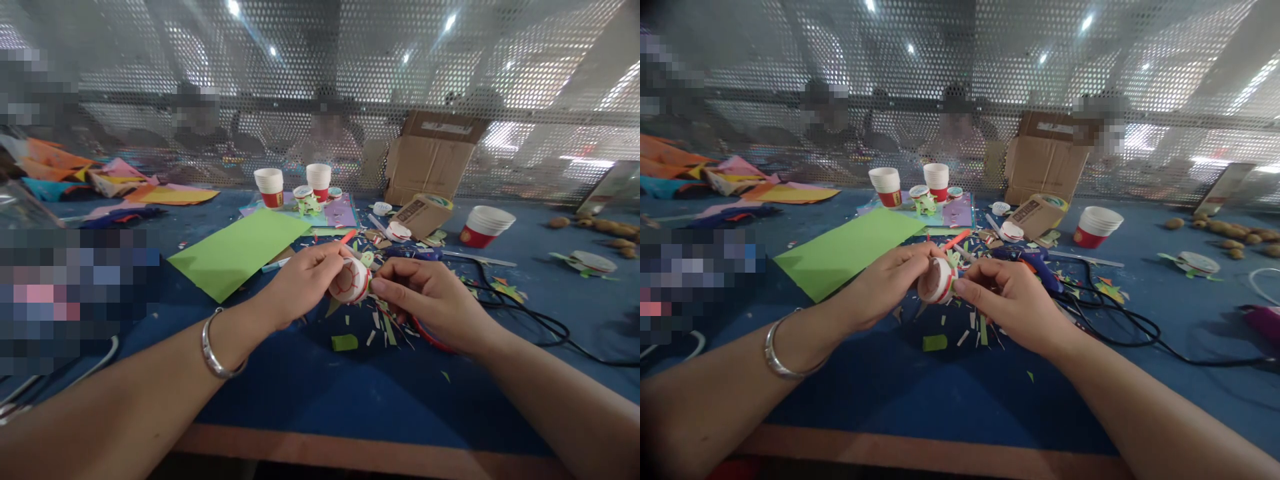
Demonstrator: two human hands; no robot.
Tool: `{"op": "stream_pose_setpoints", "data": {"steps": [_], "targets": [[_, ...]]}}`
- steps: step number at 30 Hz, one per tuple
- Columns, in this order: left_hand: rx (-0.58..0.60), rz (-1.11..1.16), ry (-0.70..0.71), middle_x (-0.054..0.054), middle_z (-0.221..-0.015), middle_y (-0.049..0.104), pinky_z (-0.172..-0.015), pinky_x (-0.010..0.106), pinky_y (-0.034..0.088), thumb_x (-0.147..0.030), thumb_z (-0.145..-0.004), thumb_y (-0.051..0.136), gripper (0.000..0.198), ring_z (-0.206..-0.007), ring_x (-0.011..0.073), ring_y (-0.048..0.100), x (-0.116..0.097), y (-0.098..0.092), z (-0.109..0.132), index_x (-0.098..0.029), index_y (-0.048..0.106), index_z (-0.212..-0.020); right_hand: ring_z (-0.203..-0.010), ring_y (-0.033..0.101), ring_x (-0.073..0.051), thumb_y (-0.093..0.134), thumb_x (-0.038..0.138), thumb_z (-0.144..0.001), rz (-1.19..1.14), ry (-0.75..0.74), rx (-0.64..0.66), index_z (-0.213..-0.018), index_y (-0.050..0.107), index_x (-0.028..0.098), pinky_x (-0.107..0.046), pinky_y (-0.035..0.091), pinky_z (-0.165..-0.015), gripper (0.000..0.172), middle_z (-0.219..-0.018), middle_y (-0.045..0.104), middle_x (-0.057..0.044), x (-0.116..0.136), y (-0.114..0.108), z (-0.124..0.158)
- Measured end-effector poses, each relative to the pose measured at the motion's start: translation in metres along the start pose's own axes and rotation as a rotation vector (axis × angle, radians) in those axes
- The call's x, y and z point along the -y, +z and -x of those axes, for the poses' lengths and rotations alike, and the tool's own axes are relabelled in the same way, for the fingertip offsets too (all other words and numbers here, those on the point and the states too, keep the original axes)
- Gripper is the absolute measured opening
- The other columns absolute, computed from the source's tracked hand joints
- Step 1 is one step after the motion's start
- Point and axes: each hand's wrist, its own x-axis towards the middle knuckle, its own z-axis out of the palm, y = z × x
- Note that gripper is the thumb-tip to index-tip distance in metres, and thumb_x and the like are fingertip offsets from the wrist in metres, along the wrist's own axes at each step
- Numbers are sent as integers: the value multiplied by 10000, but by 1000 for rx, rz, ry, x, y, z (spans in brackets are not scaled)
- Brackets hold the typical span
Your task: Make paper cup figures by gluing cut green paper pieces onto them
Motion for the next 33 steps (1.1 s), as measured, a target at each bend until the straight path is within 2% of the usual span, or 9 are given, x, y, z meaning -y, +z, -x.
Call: {"op": "stream_pose_setpoints", "data": {"steps": [10, 15, 20, 23, 27, 33], "targets": [[24, 120, -49, 7, -716, 609, -637, 252, 421, -241, -921, 445, 228, -660, 140, 531, 0, 1, 0, -190, 614, -777, -523, 491, -90, 720, 556, -889, 15, -4, -12, -795, 645, 197, -232, 372, -478, 379, -641, 544, 48, 1, 0, 1], [-118, 208, -68, 13, -673, 557, -617, 260, 434, -282, -922, 487, 264, -643, 142, 509, -2, -3, -3, -204, 499, -670, -536, 507, -99, 714, 474, -910, 153, -31, -47, -837, 673, 208, -237, 390, -487, 280, -662, 580, 37, 1, 4, 3], [-155, 334, -115, 11, -664, 535, -610, 266, 462, -265, -885, 487, 226, -627, 142, 515, -1, -4, -7, -210, 480, -666, -657, 593, -120, 719, 312, -904, 413, -113, 120, -896, 721, 217, -251, 477, -595, 96, -819, 666, -1, 0, 13, 7], [-145, 355, -124, 11, -662, 533, -598, 263, 460, -254, -885, 475, 223, -619, 140, 520, 0, -3, -7, -204, 494, -669, -710, 616, -124, 721, 277, -901, 509, -148, 228, -924, 719, 204, -255, 491, -640, 76, -897, 672, -16, -1, 17, 9], [-126, 355, -127, 10, -658, 534, -591, 257, 452, -253, -900, 473, 240, -618, 136, 526, 0, -3, -7, -200, 496, -668, -781, 619, -152, 716, 251, -902, 605, -203, 290, -920, 720, 199, -276, 473, -691, 55, -898, 679, -25, -1, 20, 10], [-122, 359, -143, 7, -651, 530, -576, 252, 417, -241, -890, 472, 254, -598, 127, 506, -2, -3, -5, -201, 457, -640, -771, 622, -141, 692, 174, -898, 551, -127, 312, -913, 731, 215, -262, 467, -698, 59, -891, 695, -11, -1, 22, 8]]}}
